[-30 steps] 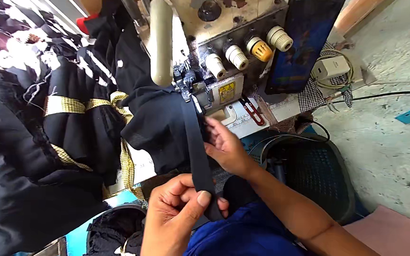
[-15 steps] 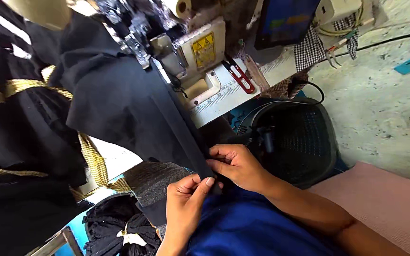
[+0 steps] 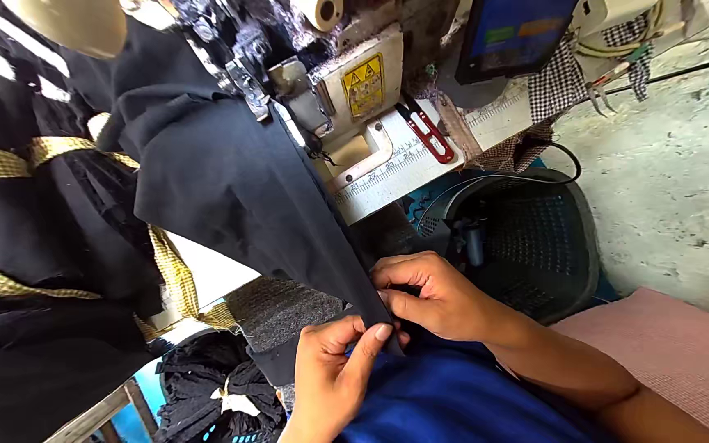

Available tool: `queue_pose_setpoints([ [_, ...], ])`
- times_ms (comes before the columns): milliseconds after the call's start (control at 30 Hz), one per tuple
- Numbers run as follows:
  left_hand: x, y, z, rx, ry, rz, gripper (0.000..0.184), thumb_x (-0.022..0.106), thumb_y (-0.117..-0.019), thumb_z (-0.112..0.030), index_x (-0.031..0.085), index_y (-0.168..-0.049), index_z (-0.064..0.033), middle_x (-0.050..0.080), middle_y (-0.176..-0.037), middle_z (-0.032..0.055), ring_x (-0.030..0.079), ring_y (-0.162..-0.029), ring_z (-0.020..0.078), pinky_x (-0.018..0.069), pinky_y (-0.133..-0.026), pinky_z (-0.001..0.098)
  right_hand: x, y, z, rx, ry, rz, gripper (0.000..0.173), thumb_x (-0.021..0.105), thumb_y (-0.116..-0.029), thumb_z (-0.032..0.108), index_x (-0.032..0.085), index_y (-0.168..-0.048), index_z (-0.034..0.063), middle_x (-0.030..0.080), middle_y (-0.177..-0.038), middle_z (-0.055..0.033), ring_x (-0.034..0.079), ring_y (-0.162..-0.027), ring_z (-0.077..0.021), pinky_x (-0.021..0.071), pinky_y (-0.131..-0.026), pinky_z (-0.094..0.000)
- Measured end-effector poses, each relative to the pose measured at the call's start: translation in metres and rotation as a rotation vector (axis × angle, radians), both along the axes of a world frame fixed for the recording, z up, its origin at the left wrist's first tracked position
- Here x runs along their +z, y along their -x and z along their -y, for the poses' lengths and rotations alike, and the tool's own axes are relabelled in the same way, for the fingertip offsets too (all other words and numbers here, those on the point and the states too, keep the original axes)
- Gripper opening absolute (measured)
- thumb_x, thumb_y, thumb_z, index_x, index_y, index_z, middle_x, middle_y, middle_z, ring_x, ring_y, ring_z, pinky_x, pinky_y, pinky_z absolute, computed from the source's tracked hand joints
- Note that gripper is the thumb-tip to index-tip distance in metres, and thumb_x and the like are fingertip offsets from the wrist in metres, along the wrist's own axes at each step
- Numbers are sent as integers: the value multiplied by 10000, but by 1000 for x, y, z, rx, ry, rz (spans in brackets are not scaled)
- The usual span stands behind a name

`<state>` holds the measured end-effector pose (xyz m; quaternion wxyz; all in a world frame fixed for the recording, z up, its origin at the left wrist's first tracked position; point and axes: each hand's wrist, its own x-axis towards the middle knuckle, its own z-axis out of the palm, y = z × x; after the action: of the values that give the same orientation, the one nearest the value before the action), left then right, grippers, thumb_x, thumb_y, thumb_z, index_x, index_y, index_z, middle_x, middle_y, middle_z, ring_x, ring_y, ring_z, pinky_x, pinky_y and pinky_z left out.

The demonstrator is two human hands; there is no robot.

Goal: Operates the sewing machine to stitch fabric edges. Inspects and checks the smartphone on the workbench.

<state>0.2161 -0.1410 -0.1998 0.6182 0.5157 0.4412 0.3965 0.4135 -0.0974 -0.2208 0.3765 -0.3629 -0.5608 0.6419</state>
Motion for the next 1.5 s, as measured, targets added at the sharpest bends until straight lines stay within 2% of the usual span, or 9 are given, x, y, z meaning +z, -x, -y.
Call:
queue_pose_setpoints([
  [133, -11, -3, -1, 66, -10, -147, 248, 671, -987, -157, 700, -767, -47, 643, -637, -60, 570, -567, -40, 480, -523, 142, 4, -1, 0, 24, -48, 11, 243, 524, -1026, 127, 700, -944, -18, 672, -938, -64, 630, -829, -37, 535, -719, -181],
  [267, -10, -2, -5, 24, -145, -311, 233, 654, -966, -153, 715, -769, -45, 681, -674, -44, 620, -625, -47, 521, -578, 136, 7, 2, 4, -63, -116, 102, 285, 668, -1009, 247, 710, -862, 6, 702, -903, -63, 657, -886, -54, 545, -768, -195],
  [367, 21, 20, -25, -127, -364, -723, 301, 649, -994, -376, 780, -862, -139, 760, -824, -39, 712, -763, 25, 582, -660, 262, 5, 4, 3, -99, -115, 91, 276, 680, -1001, 213, 707, -824, 2, 700, -862, -53, 650, -850, -36, 532, -744, -178],
  [467, 61, 36, -56, 84, -546, -601, 249, 618, -1033, -303, 756, -1018, -96, 768, -1042, 11, 731, -986, 111, 622, -857, 313, -2, 8, 6, -114, -56, 77, 278, 682, -997, 224, 689, -817, 12, 663, -819, -28, 609, -765, -9, 502, -670, -154],
  [567, 58, 34, -96, 183, -724, -675, 311, 522, -1065, -296, 686, -1189, -63, 659, -1336, 64, 586, -1305, 181, 490, -1095, 393, 8, 13, 10, -134, -94, 29, 255, 680, -991, 194, 674, -818, 8, 655, -814, -39, 613, -762, -26, 512, -664, -170],
  [633, 40, 31, -116, 230, -761, -864, 359, 565, -1044, -283, 678, -1274, -31, 630, -1395, 134, 535, -1383, 253, 387, -1191, 483, 21, 12, 11, -148, -160, -16, 252, 672, -995, 179, 649, -813, 6, 643, -811, -42, 615, -778, -32, 515, -673, -168],
  [933, 29, 40, -132, 266, -799, -915, 281, 655, -991, -214, 736, -1209, -57, 686, -1336, 95, 583, -1345, 250, 400, -1192, 517, -1, 10, 6, -199, -114, 29, 221, 674, -991, 151, 667, -825, 5, 664, -847, -49, 632, -791, -47, 533, -678, -175],
  [1200, 44, 61, -177, 130, -749, -952, 349, 596, -1022, -283, 715, -1257, -54, 664, -1380, 79, 555, -1378, 206, 400, -1205, 459, 6, 25, -37, -228, -160, 66, 226, 661, -996, 154, 677, -830, 2, 664, -838, -46, 633, -796, -47, 533, -689, -179],
  [1500, 49, 71, -219, 140, -820, -916, 289, 661, -991, -254, 722, -1192, -57, 711, -1252, 86, 626, -1267, 160, 468, -1113, 336, 14, 43, -75, -285, -201, 104, 213, 651, -997, 155, 692, -840, 18, 653, -820, -24, 607, -752, -24, 501, -651, -161],
])
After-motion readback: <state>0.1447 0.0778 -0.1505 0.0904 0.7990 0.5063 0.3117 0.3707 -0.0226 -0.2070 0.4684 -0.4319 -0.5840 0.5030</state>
